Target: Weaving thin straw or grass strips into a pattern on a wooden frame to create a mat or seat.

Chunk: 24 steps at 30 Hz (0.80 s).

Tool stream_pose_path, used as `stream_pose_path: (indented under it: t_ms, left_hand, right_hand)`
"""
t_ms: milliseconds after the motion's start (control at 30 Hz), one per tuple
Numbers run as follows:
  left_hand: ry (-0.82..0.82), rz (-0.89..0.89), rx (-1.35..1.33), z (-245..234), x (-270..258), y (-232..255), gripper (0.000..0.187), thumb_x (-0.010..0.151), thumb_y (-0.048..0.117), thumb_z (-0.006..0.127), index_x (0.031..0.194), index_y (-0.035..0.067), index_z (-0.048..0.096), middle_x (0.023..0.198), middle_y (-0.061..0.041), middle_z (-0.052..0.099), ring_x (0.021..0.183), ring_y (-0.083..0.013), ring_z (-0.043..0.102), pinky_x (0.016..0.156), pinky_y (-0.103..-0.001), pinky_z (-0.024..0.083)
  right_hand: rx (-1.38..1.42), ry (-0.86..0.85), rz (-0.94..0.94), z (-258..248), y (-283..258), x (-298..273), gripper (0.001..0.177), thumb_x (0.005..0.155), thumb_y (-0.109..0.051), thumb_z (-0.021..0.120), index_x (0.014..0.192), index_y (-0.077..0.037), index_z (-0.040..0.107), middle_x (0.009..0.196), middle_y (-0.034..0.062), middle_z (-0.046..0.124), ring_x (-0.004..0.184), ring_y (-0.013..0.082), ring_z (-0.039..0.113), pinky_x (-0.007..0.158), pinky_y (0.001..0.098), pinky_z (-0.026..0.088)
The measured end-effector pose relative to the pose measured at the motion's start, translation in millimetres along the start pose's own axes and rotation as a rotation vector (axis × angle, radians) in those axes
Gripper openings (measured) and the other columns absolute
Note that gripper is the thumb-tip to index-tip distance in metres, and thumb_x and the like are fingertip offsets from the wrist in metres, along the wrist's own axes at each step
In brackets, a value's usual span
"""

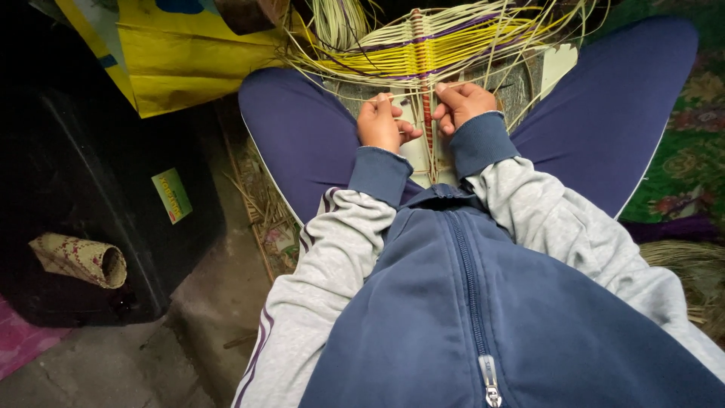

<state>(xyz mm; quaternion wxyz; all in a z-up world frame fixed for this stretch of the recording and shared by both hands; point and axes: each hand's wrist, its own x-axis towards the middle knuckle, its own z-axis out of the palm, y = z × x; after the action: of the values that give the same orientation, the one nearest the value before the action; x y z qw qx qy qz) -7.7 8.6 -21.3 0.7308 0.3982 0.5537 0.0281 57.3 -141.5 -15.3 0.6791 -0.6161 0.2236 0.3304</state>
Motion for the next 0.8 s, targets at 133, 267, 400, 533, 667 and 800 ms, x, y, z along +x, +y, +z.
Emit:
stream_pose_path:
  t_ms: [133, 267, 400, 533, 667, 800]
  left_hand:
    - [-0.056, -0.072, 0.022, -0.4, -4.2, 0.0, 0.043, 0.106, 0.039, 0.045, 0.119, -0.001, 0.055, 0.070, -0.014, 0.051, 0.036, -0.0266, 0.053, 0.036, -0.055, 0.064]
    - [-0.169, -0.095, 0.091, -4.1, 6.8, -14.7, 0.029, 0.091, 0.024, 0.072, 0.110, 0.002, 0.064, 0.064, -0.013, 0.056, 0.034, -0.0239, 0.055, 0.034, -0.055, 0.063]
    - [-0.232, -0.059, 0.050, -2.0, 16.5, -28.4, 0.028, 0.089, 0.018, 0.076, 0.109, 0.001, 0.066, 0.065, -0.009, 0.057, 0.037, -0.0168, 0.054, 0.032, -0.043, 0.061]
    - [-0.216, -0.053, 0.011, 1.9, 4.6, -19.9, 0.028, 0.089, 0.019, 0.076, 0.110, 0.002, 0.066, 0.066, -0.007, 0.058, 0.038, -0.0130, 0.053, 0.035, -0.037, 0.061]
    - [-0.237, -0.093, -0.048, 5.1, -5.1, -9.2, 0.029, 0.087, 0.022, 0.079, 0.107, 0.004, 0.067, 0.065, -0.004, 0.058, 0.040, -0.0099, 0.051, 0.036, -0.034, 0.060]
    - [-0.229, -0.098, -0.058, 8.0, -12.2, 1.9, 0.028, 0.084, 0.029, 0.082, 0.095, 0.007, 0.068, 0.064, -0.003, 0.058, 0.039, -0.0092, 0.051, 0.035, -0.032, 0.059]
  right_hand:
    - [-0.012, -0.024, 0.036, 12.7, -20.8, -24.6, 0.030, 0.098, -0.022, 0.068, 0.113, 0.003, 0.061, 0.064, 0.0160, 0.065, 0.034, 0.0118, 0.051, 0.032, 0.0321, 0.046]
    - [-0.065, -0.111, 0.041, 13.1, -17.4, -24.8, 0.032, 0.094, -0.020, 0.072, 0.114, 0.003, 0.061, 0.066, 0.0167, 0.067, 0.033, 0.0109, 0.050, 0.032, 0.0312, 0.044]
    - [-0.086, -0.102, 0.001, 11.5, -8.4, -16.3, 0.036, 0.094, -0.016, 0.073, 0.116, 0.008, 0.058, 0.067, 0.0163, 0.067, 0.034, 0.0084, 0.048, 0.033, 0.0272, 0.042]
    - [-0.043, -0.064, 0.004, 22.9, -20.4, -25.7, 0.037, 0.095, -0.017, 0.072, 0.117, 0.010, 0.058, 0.067, 0.0150, 0.068, 0.034, 0.0078, 0.048, 0.034, 0.0270, 0.043]
    - [-0.078, -0.053, 0.016, 29.1, -34.0, -31.3, 0.036, 0.095, -0.016, 0.070, 0.116, 0.010, 0.059, 0.068, 0.0113, 0.068, 0.034, 0.0050, 0.048, 0.034, 0.0253, 0.045]
    - [-0.014, -0.040, -0.016, 21.3, -14.7, -7.4, 0.033, 0.093, -0.016, 0.076, 0.112, 0.007, 0.062, 0.067, 0.0159, 0.069, 0.030, 0.0103, 0.049, 0.031, 0.0316, 0.046]
